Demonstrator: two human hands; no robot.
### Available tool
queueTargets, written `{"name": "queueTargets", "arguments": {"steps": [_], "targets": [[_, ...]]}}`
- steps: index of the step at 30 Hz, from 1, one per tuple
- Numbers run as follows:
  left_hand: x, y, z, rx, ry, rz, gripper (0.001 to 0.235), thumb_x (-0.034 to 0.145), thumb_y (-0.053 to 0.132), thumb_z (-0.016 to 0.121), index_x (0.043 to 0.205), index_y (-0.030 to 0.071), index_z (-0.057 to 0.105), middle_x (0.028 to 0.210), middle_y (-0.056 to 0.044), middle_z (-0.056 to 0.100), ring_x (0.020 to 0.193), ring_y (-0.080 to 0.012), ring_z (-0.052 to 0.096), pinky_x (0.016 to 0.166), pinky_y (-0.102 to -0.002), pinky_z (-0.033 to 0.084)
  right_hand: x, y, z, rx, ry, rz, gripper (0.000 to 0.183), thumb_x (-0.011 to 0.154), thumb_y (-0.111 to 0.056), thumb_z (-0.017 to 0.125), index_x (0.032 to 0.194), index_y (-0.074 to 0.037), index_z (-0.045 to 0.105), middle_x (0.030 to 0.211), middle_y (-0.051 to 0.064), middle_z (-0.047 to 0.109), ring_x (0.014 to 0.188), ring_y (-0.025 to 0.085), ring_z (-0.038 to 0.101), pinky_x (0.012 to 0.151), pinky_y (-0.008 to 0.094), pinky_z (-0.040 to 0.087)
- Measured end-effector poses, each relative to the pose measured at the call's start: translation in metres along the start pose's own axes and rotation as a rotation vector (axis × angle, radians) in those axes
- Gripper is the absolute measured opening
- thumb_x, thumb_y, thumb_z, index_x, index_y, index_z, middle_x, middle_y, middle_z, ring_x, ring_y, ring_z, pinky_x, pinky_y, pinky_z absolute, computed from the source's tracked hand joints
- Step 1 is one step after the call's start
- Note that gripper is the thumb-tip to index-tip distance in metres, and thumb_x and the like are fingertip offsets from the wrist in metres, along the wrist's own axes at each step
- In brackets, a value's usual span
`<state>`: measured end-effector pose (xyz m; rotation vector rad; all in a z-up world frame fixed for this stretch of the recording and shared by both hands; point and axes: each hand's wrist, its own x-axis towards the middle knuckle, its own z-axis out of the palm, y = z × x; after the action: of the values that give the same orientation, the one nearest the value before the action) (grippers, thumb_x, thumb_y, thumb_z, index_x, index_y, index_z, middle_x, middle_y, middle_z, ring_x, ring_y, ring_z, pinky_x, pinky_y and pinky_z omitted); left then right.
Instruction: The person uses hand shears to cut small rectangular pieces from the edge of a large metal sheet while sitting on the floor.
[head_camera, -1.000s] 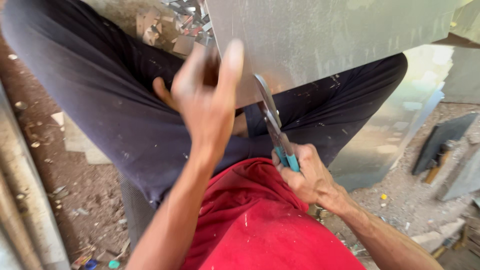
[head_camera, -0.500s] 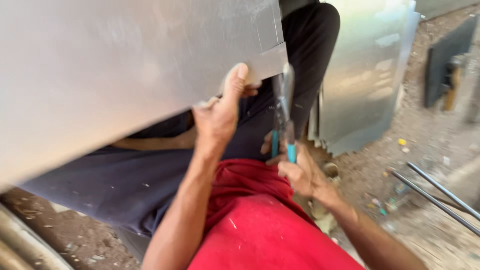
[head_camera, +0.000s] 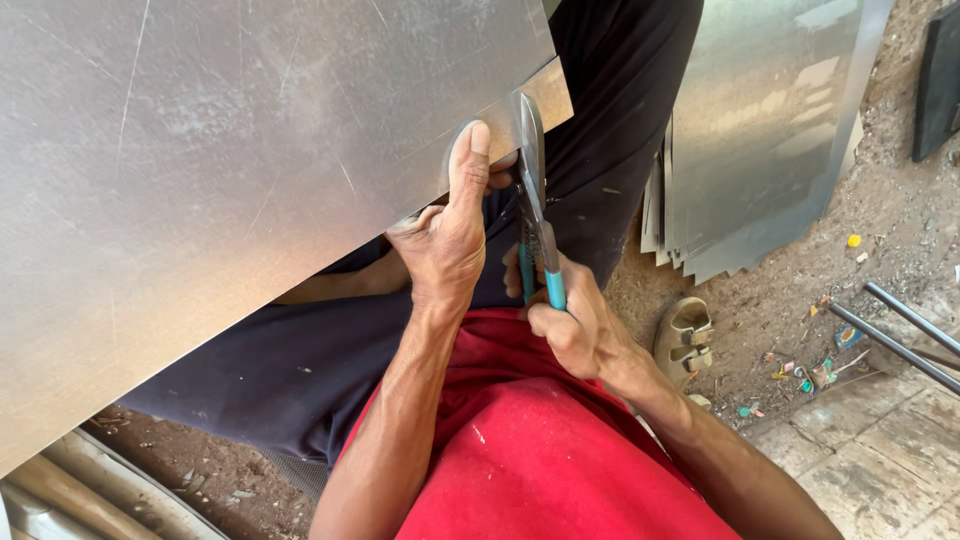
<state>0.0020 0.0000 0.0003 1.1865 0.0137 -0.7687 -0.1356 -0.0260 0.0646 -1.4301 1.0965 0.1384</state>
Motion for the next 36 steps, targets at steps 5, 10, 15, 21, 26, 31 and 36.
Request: {"name": "queueTargets", "arguments": {"steps": [5,10,15,21,26,31,36], "targets": [[-0.001,-0.003,0.001,-0.030,0.011,0.001,0.017,0.098,0.010,0.075,0.110,-0.002,0.073,0.096,-0.009,0.075,0.077,-0.0159,0.074,0.069,-0.029,0.064,0.006,0.021,0.000,-0.163,0.081,-0.063,0.024,0.072,-0.017,0.050,0.085,0.001,0.059,0.068,0.009,0.060,0.060,0.021,0.054,0.056,0.038,0.046],[-0.003,0.012,-0.004,-0.083,0.072,-0.038,0.017,0.093,0.008,0.078,0.106,-0.003,0.073,0.092,-0.009,0.074,0.072,-0.0157,0.071,0.062,-0.028,0.059,0.011,0.037,0.000,-0.593,0.246,-0.362,0.016,0.089,-0.013,0.053,0.095,-0.001,0.062,0.075,0.016,0.060,0.064,0.030,0.058,0.062,0.042,0.046],[-0.008,0.023,0.008,-0.335,0.405,0.008,0.023,0.088,0.006,0.083,0.105,-0.004,0.071,0.096,-0.005,0.069,0.080,-0.0132,0.063,0.070,-0.026,0.054,0.001,0.047,-0.049,-1.005,0.275,-0.917,0.029,0.092,-0.010,0.059,0.108,0.014,0.057,0.094,0.029,0.067,0.073,0.038,0.060,0.066,0.044,0.047],[-0.009,0.012,-0.009,-0.353,0.030,-0.117,0.052,0.077,0.000,0.086,0.121,0.006,0.059,0.109,-0.006,0.064,0.093,-0.0148,0.064,0.084,-0.029,0.055,-0.027,0.043,-0.025,-0.303,0.183,-0.245,0.017,0.074,-0.009,0.055,0.085,-0.001,0.065,0.066,0.008,0.063,0.058,0.018,0.059,0.056,0.031,0.050],[0.004,0.046,-0.102,-0.198,0.033,-0.126,0.046,0.076,-0.010,0.080,0.117,-0.001,0.061,0.107,-0.009,0.065,0.093,-0.0203,0.066,0.083,-0.034,0.058,-0.011,0.034,-0.013,-0.162,0.113,-0.132,0.023,0.076,-0.016,0.057,0.090,-0.002,0.068,0.068,0.004,0.066,0.058,0.011,0.059,0.054,0.029,0.048],[0.002,0.062,-0.082,-0.168,0.063,-0.153,0.038,0.078,-0.008,0.079,0.112,-0.005,0.062,0.104,-0.009,0.066,0.090,-0.0249,0.066,0.082,-0.039,0.056,-0.028,0.049,-0.011,0.089,0.029,-0.091,0.024,0.071,-0.014,0.057,0.086,0.001,0.069,0.069,0.004,0.067,0.058,0.012,0.058,0.052,0.028,0.048],[-0.043,0.027,0.018,0.174,-0.371,-0.333,0.042,0.074,0.012,0.085,0.111,-0.004,0.073,0.109,-0.010,0.074,0.105,-0.0224,0.071,0.098,-0.035,0.054,-0.072,0.080,-0.017,0.538,0.237,-0.052,0.025,0.073,-0.008,0.054,0.090,0.006,0.066,0.069,0.010,0.064,0.057,0.015,0.058,0.051,0.030,0.048]]}}
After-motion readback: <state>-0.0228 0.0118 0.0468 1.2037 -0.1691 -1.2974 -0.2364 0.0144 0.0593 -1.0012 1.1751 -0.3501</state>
